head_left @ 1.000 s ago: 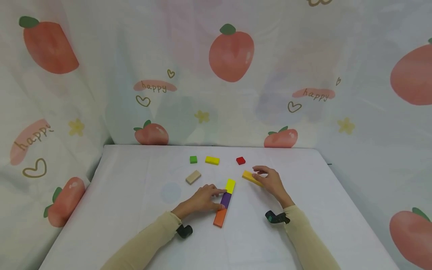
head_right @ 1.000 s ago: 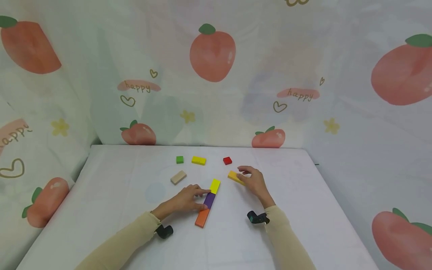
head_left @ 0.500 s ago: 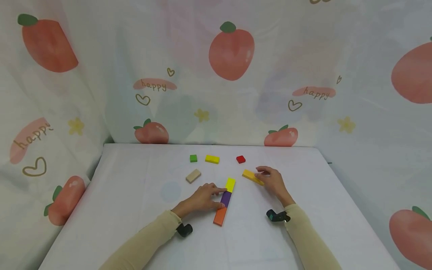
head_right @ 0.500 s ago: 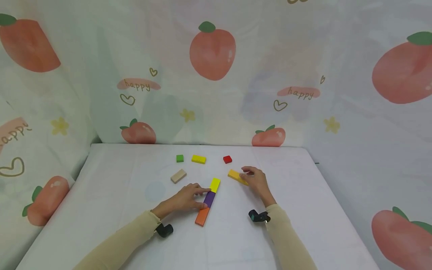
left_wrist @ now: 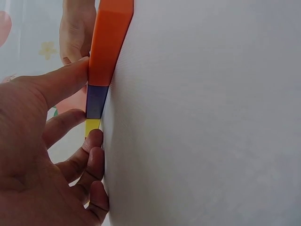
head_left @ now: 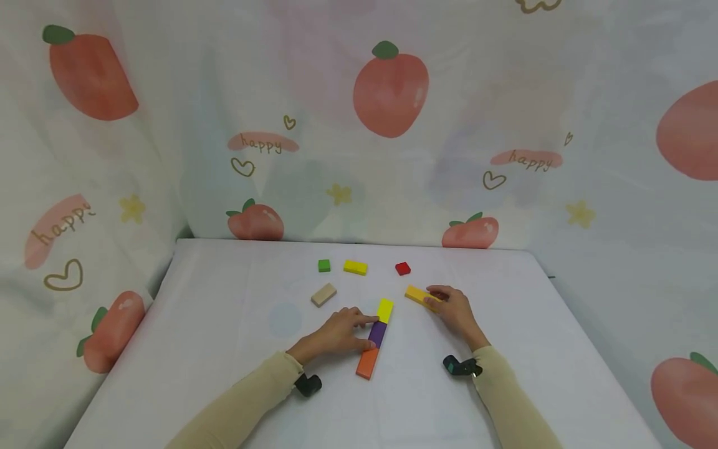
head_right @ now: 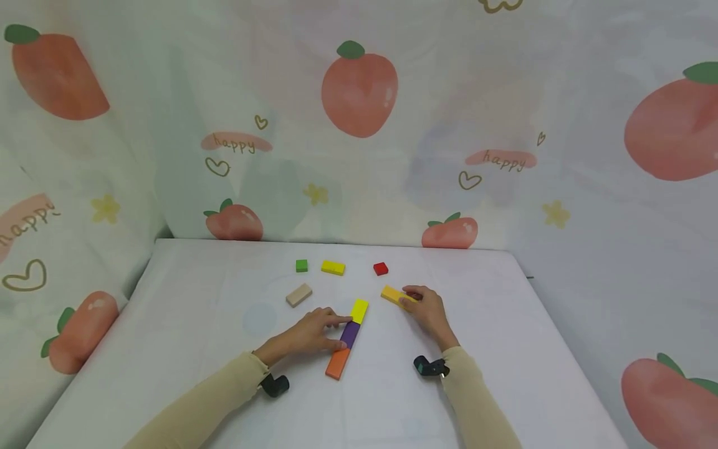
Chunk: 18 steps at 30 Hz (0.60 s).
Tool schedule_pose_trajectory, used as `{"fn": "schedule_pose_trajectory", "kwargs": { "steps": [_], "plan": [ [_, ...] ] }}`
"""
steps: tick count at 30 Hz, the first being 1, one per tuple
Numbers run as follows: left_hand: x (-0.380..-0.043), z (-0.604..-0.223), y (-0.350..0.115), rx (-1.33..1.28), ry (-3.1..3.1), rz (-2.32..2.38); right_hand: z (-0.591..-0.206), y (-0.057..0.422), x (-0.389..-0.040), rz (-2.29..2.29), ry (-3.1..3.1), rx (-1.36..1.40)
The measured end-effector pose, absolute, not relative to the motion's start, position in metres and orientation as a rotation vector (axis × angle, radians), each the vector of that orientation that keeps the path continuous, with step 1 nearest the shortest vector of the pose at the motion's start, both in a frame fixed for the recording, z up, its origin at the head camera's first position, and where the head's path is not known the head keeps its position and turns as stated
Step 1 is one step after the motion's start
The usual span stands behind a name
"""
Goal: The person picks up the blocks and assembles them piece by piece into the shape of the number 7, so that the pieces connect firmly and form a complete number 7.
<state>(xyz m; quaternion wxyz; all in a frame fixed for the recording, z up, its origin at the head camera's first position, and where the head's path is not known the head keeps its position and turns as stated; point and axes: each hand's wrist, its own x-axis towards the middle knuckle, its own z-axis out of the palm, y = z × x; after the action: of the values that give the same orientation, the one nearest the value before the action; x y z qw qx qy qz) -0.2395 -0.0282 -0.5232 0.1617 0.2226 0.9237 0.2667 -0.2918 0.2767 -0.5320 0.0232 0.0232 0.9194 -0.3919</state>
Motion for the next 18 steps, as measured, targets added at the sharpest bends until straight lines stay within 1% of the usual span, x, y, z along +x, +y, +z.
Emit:
{"fn": "schedule_pose_trajectory", "kwargs": {
  "steps": [18],
  "plan": [
    [-0.2407, -0.5243, -0.0280, 0.637, 2.640, 0.753, -0.5300, 0.2716, -0.2864, -1.201, 2.892, 0.025]
  ]
}}
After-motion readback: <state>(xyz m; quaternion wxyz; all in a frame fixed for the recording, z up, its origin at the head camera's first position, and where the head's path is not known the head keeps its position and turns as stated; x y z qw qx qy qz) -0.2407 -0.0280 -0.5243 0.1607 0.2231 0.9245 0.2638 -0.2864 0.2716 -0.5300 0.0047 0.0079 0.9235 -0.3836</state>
